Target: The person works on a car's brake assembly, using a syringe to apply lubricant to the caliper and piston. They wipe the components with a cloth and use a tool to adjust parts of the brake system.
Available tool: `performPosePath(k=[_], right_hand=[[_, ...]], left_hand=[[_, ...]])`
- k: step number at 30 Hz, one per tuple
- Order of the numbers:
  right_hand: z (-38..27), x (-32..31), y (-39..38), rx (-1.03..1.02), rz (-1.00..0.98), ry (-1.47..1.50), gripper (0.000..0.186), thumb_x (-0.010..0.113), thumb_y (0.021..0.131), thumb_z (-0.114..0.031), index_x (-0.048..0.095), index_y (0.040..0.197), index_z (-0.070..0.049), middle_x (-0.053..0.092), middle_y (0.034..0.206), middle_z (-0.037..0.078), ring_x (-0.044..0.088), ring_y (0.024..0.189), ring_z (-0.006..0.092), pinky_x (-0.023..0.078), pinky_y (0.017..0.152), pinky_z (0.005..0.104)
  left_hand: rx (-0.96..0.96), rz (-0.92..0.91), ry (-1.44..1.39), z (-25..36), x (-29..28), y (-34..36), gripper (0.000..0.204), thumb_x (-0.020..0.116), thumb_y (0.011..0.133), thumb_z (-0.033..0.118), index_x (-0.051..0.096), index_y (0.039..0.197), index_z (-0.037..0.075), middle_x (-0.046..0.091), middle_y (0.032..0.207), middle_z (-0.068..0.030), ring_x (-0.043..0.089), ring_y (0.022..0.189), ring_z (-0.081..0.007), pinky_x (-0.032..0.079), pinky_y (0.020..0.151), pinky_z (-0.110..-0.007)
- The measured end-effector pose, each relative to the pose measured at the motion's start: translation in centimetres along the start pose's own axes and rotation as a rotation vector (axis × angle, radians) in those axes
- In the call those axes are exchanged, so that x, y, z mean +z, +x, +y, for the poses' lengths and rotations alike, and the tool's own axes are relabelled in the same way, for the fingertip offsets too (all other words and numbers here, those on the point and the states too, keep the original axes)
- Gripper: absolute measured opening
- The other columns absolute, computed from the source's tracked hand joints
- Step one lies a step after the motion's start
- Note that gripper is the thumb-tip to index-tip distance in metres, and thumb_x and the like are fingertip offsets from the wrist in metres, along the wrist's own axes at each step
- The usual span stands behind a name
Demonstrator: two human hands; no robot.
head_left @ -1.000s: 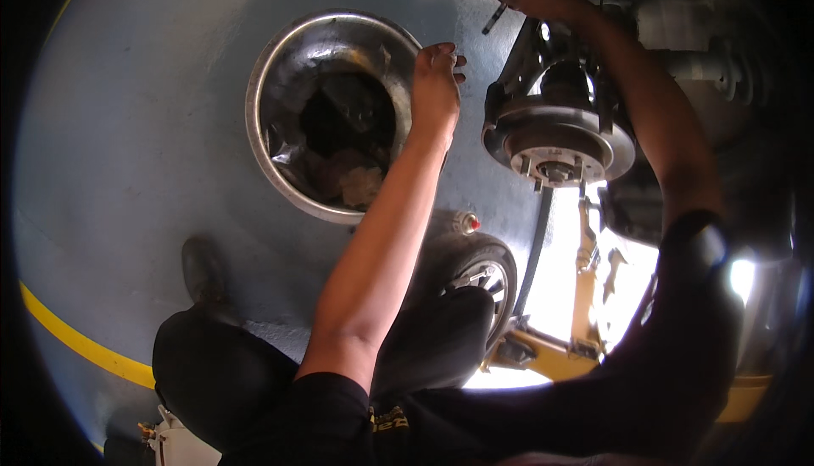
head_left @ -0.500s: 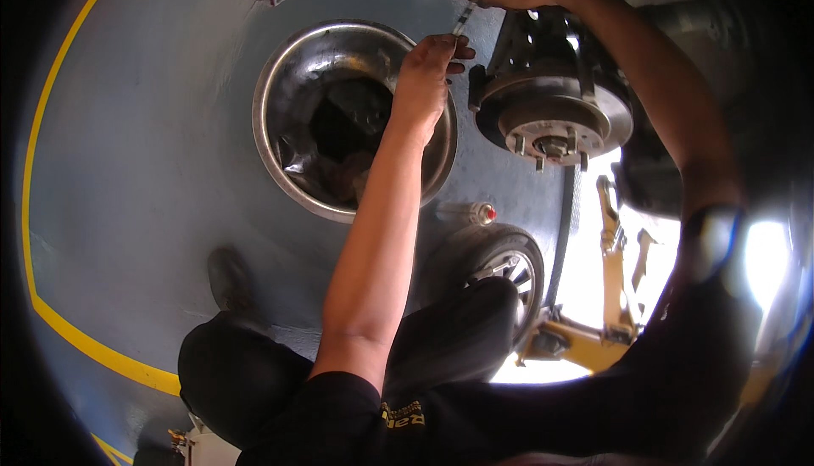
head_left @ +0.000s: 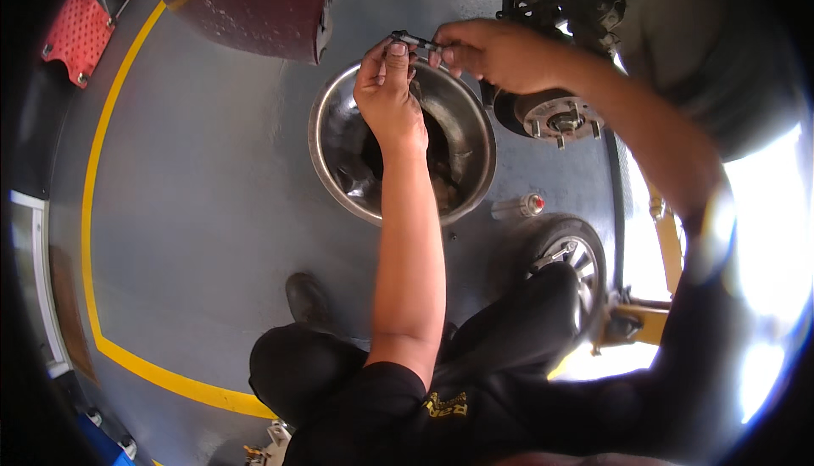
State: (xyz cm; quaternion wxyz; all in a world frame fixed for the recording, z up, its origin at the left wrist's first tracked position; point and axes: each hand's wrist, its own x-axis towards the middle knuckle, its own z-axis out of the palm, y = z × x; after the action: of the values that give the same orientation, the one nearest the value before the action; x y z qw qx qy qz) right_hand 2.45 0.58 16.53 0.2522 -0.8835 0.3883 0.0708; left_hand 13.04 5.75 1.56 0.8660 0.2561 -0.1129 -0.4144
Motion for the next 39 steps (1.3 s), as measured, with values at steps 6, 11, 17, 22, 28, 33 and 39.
performPosePath(k=[6,11,17,22,28,33,39], right_hand=[[-0.7,2.5,-2.8,-0.099,0.171,0.342,0.019,0.046,0.107,-0.021,0.057,0.111,-0.006,0.058,0.092,0.001,0.049,0.080,0.0116,0.043,0.072,0.0286],[-1.7,2.5,-4.6,-0.080,0.253,0.354,0.020,0.048,0.105,-0.019,0.057,0.115,-0.004,0.064,0.100,0.011,0.061,0.099,0.0254,0.047,0.091,0.0383],[-0.4,3.2,-6.1,-0.106,0.314,0.334,0.021,0.047,0.106,-0.021,0.054,0.117,-0.004,0.066,0.098,0.014,0.062,0.096,0.0339,0.046,0.087,0.0437],[-0.4,3.4,-7.5,-0.083,0.393,0.270,0.020,0.049,0.105,-0.019,0.054,0.117,-0.004,0.065,0.101,0.019,0.061,0.099,0.0395,0.046,0.085,0.0463],[1.8,4.6,-8.2,-0.203,0.684,0.085,0.018,0.053,0.102,-0.012,0.055,0.116,-0.002,0.062,0.102,0.022,0.060,0.099,0.0422,0.046,0.084,0.0474],[2.0,4.8,-8.6,-0.191,0.559,0.270,0.018,0.053,0.102,-0.013,0.056,0.116,-0.002,0.061,0.100,0.022,0.060,0.097,0.0415,0.046,0.084,0.0456],[1.9,5.0,-8.5,-0.211,0.512,0.419,0.020,0.051,0.105,-0.017,0.056,0.118,-0.003,0.062,0.098,0.021,0.061,0.096,0.0377,0.046,0.084,0.0428]], left_hand=[[0.048,-0.277,-0.156,3.3,2.6,-1.2,0.018,0.068,0.097,0.009,0.067,0.109,-0.005,0.067,0.091,-0.0079,0.058,0.072,-0.0140,0.050,0.066,-0.027],[0.068,-0.399,-0.125,4.0,3.5,-1.4,0.020,0.068,0.097,0.009,0.066,0.109,-0.005,0.068,0.093,-0.0102,0.058,0.072,-0.0149,0.050,0.060,-0.028],[0.085,-0.511,-0.066,3.6,4.0,-2.0,0.023,0.064,0.099,0.016,0.066,0.112,-0.002,0.066,0.099,-0.0138,0.058,0.076,-0.0191,0.050,0.061,-0.032],[0.102,-0.463,-0.021,3.7,4.9,-2.6,0.023,0.065,0.096,0.021,0.067,0.105,0.000,0.066,0.099,-0.0130,0.062,0.084,-0.0217,0.052,0.069,-0.033],[-0.232,-0.440,-0.143,3.6,5.4,-4.1,0.016,0.060,0.096,0.013,0.067,0.096,-0.002,0.069,0.096,-0.0132,0.065,0.089,-0.0209,0.051,0.080,-0.033],[-0.451,-0.410,-0.239,3.8,4.5,-3.8,0.043,0.055,0.100,0.040,0.067,0.098,-0.001,0.069,0.094,-0.0168,0.064,0.091,-0.0254,0.050,0.083,-0.039],[-0.358,-0.524,-0.206,4.9,4.8,-4.0,0.053,0.053,0.100,0.049,0.063,0.110,-0.002,0.069,0.096,-0.0165,0.063,0.093,-0.0262,0.049,0.084,-0.039]])
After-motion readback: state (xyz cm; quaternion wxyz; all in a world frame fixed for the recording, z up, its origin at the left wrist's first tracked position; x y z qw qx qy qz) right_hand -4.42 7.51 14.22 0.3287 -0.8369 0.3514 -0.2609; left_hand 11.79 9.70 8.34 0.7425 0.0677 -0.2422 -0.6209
